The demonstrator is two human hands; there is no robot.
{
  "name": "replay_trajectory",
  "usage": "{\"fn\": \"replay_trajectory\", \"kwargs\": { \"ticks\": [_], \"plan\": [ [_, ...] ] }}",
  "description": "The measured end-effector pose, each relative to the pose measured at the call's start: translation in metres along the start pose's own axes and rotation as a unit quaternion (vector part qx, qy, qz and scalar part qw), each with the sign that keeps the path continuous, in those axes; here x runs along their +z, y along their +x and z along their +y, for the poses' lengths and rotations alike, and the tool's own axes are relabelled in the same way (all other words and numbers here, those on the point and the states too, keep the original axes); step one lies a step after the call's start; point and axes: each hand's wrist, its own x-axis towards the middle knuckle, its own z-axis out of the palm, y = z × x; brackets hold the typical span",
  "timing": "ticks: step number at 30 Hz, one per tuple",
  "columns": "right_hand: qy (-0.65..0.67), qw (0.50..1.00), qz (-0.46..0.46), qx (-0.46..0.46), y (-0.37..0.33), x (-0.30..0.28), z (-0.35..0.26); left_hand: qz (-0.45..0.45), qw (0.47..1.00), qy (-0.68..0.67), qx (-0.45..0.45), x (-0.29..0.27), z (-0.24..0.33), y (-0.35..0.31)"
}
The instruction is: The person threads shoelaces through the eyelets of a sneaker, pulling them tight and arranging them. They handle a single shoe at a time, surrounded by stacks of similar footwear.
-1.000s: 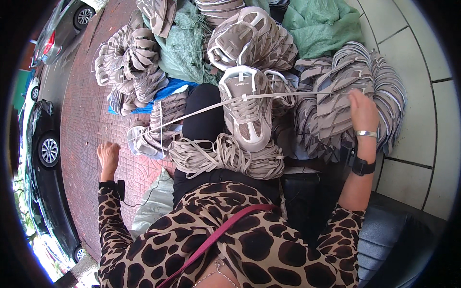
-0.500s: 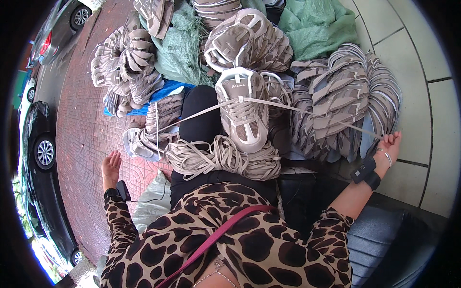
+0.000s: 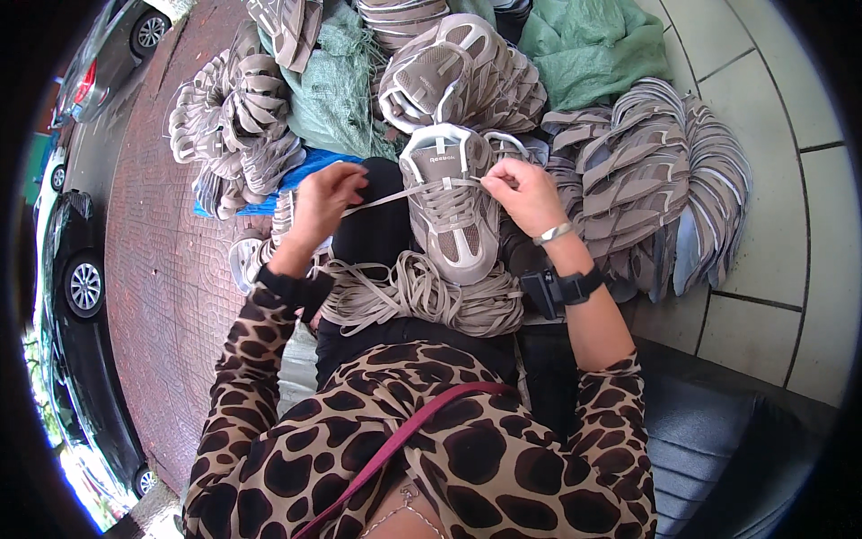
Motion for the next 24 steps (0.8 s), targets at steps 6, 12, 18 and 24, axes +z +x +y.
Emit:
{"fn": "replay_trajectory", "kwargs": {
  "ticks": [6,12,18,24],
  "plan": [
    [-0.049,0.999,-0.004,0.001,0.013,0.006,0.010,0.017,0.993,0.113,0.041,0.041,0.016,0.000],
    [-0.153,0.981,0.036,-0.116,0.016,0.016,-0.004,0.007,0.991,0.129,0.045,0.048,0.020,-0.005],
    [-0.236,0.947,0.079,-0.204,0.014,0.030,-0.004,0.033,0.980,0.164,0.104,0.052,0.026,-0.007],
    [-0.187,0.964,0.051,-0.184,0.014,0.026,-0.002,0.031,0.977,0.167,0.126,0.059,0.033,-0.010]
  ]
}}
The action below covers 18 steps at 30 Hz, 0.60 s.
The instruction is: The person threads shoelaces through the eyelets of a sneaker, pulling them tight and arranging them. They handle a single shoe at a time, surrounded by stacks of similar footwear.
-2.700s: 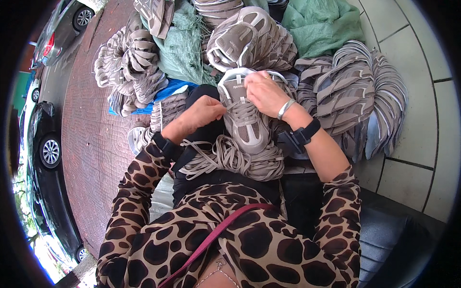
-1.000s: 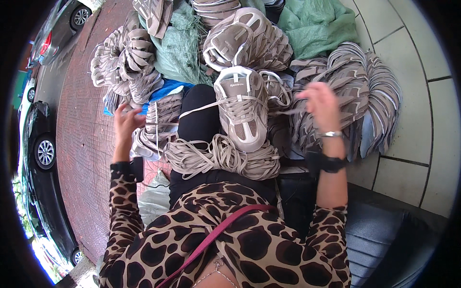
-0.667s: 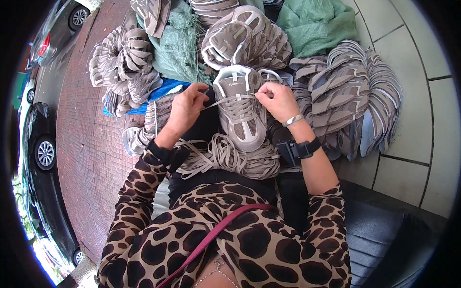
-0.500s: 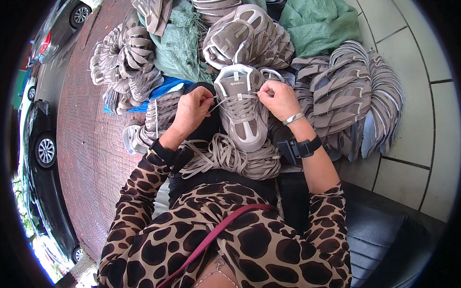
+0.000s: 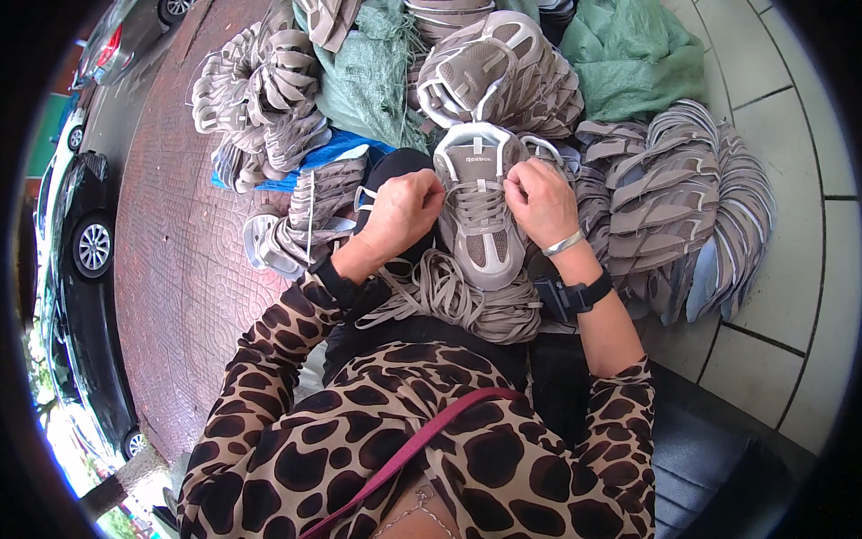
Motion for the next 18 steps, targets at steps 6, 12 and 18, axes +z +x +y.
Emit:
{"fn": "replay_trajectory", "kwargs": {
  "ticks": [6,12,18],
  "plan": [
    [-0.014,0.999,-0.028,-0.012,0.002,-0.002,0.002,-0.040,0.995,0.089,0.010,0.006,0.013,0.010],
    [-0.049,0.977,-0.082,-0.192,0.041,-0.029,0.000,0.027,0.924,0.227,0.308,-0.017,0.012,0.043],
    [-0.126,0.915,-0.343,-0.170,0.075,-0.038,0.011,-0.269,0.929,0.098,0.236,-0.028,-0.023,0.065]
  ]
}}
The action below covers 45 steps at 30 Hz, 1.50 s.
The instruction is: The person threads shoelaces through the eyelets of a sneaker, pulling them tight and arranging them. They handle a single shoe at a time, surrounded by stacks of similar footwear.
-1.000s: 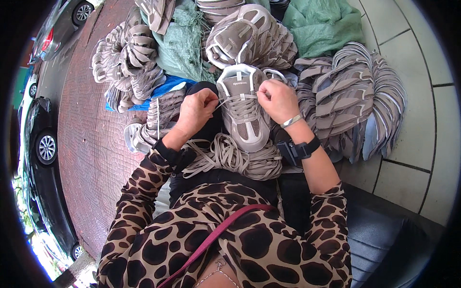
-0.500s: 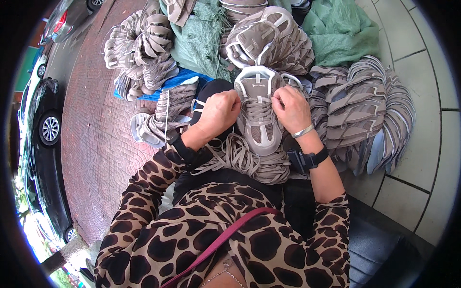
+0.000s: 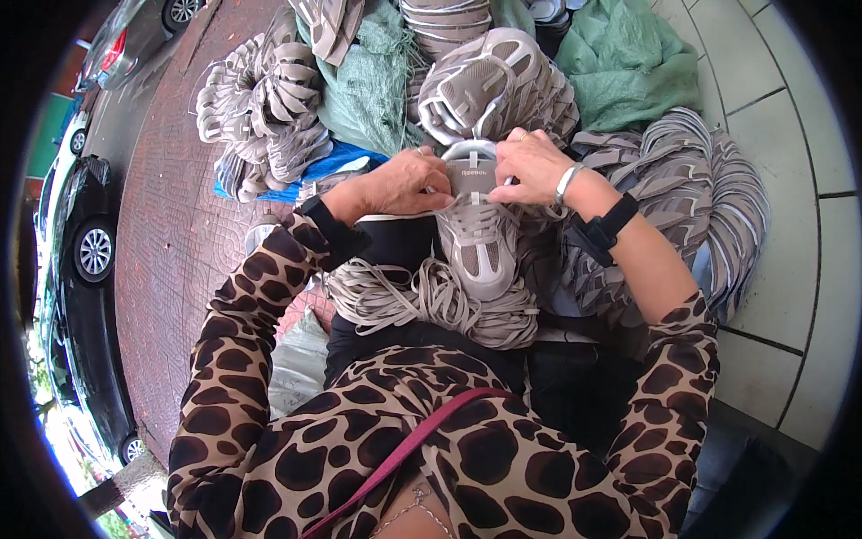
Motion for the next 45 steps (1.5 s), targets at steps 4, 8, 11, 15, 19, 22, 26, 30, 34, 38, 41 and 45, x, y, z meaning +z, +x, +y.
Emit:
{"fn": "replay_trajectory", "kwargs": {
  "ticks": [4,8,11,15,19,22,26,30,34,38,41,45],
  "plan": [
    [-0.020,0.995,-0.036,0.092,0.017,0.015,-0.009,-0.035,0.980,-0.128,-0.147,0.002,0.004,0.012],
    [0.093,0.968,0.202,0.116,0.030,0.033,0.001,0.055,0.899,-0.368,-0.230,0.016,-0.019,0.028],
    [0.409,0.827,0.289,0.256,0.051,-0.019,0.032,0.180,0.826,-0.474,-0.246,-0.030,-0.011,0.051],
    [0.623,0.696,0.233,0.270,0.082,-0.050,0.021,0.273,0.877,-0.356,-0.171,-0.062,-0.038,0.077],
    [0.654,0.684,0.214,0.243,0.094,-0.055,0.028,0.315,0.927,-0.158,-0.133,-0.085,-0.032,0.083],
    [0.584,0.722,0.336,0.160,0.107,-0.096,0.031,0.272,0.813,-0.490,-0.161,-0.098,-0.010,0.076],
    [0.570,0.699,0.430,0.037,0.122,-0.154,0.132,0.139,0.825,-0.541,-0.092,-0.116,-0.011,0.115],
    [0.624,0.681,0.355,0.143,0.089,-0.148,0.076,0.213,0.823,-0.511,-0.127,-0.143,-0.039,0.120],
    [0.727,0.661,0.137,0.128,0.054,-0.080,0.030,0.234,0.836,-0.481,-0.124,-0.134,-0.045,0.129],
    [0.694,0.694,0.133,0.135,0.059,-0.058,0.035,0.339,0.893,-0.256,-0.148,-0.114,-0.035,0.120],
    [0.687,0.671,0.232,0.154,0.059,-0.065,0.058,0.384,0.904,-0.076,-0.170,-0.084,-0.015,0.074],
    [0.671,0.696,0.208,0.147,0.063,-0.069,0.057,0.141,0.962,-0.062,-0.227,-0.020,0.039,0.002]
  ]
}}
